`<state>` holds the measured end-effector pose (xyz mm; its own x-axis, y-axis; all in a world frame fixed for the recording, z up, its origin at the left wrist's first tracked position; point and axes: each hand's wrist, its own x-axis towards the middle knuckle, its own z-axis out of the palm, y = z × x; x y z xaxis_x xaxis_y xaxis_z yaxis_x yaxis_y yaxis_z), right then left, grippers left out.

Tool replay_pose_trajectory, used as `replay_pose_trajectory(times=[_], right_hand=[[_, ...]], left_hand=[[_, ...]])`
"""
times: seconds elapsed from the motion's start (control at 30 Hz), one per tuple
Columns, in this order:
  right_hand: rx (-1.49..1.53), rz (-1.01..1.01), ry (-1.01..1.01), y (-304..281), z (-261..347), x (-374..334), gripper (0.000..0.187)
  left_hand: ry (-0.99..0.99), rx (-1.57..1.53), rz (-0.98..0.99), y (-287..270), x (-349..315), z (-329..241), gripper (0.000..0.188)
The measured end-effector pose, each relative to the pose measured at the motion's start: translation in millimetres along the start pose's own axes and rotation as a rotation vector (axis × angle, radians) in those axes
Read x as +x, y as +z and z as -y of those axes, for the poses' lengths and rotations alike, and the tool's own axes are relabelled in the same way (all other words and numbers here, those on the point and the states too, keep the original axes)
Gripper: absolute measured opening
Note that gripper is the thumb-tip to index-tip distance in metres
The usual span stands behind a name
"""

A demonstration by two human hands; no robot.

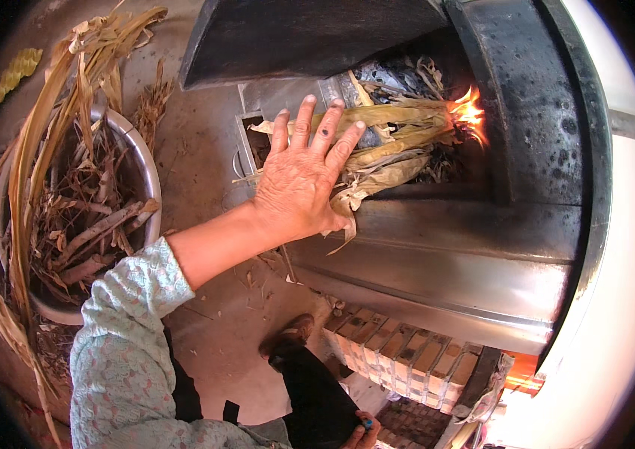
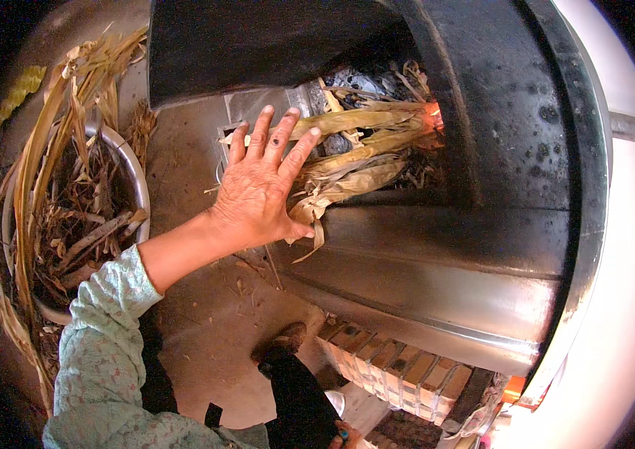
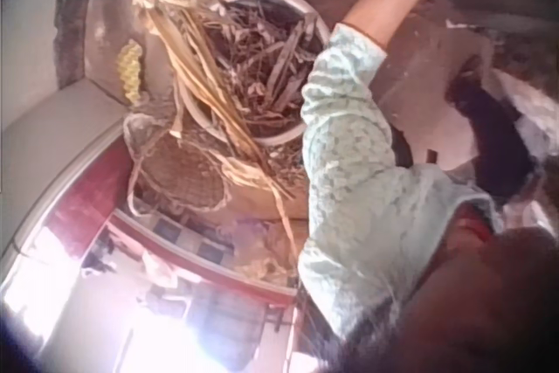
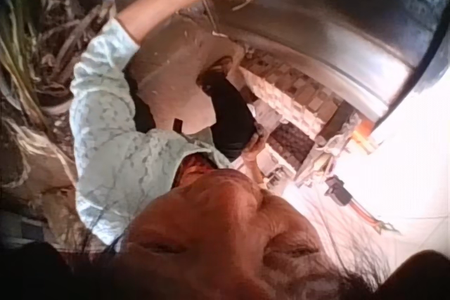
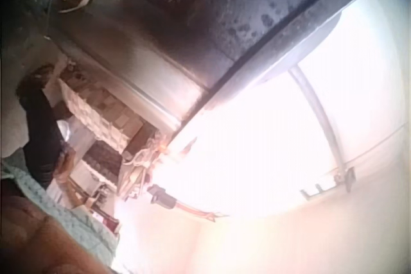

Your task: The person sits on the floor and repeatedly picks up dried corn husks, tears them into smaller pieces, and places them into a metal stove to maintain a fire. The person uses a lighter to ignite the husks and continues to add more material to the stove throughout the clip.

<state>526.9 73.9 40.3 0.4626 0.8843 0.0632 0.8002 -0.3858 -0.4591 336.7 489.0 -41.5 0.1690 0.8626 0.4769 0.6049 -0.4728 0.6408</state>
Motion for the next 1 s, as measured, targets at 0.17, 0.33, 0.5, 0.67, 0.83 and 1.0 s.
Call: replay_pose_trajectory(times=[0.17,0.33,0.5,0.67,0.83,1.0], right_hand=[[-0.006,-0.006,-0.025,0.8,-6.4,-2.0,0.025],[-0.033,0.013,-0.070,-0.1,-7.2,0.2,0.025],[-0.069,-0.002,-0.065,-2.1,-19.4,-4.8,0.024],[-0.041,-0.004,-0.063,-1.5,-20.7,-5.9,0.024],[-0.022,-0.010,-0.050,-0.1,-16.7,-4.5,0.023],[-0.018,0.004,-0.026,-0.3,-8.2,-0.8,0.023]], left_hand=[[0.046,-0.066,-0.061,1.8,-0.3,-11.4,0.104],[0.227,0.034,-0.051,22.5,-10.0,-15.3,0.079],[0.276,0.148,-0.164,43.7,-9.7,-13.2,0.054],[0.269,0.153,-0.160,49.8,1.7,-13.8,0.044],[0.272,0.143,-0.203,58.1,14.0,-16.3,0.035],[0.247,0.132,-0.181,58.7,26.1,-23.8,0.026]])
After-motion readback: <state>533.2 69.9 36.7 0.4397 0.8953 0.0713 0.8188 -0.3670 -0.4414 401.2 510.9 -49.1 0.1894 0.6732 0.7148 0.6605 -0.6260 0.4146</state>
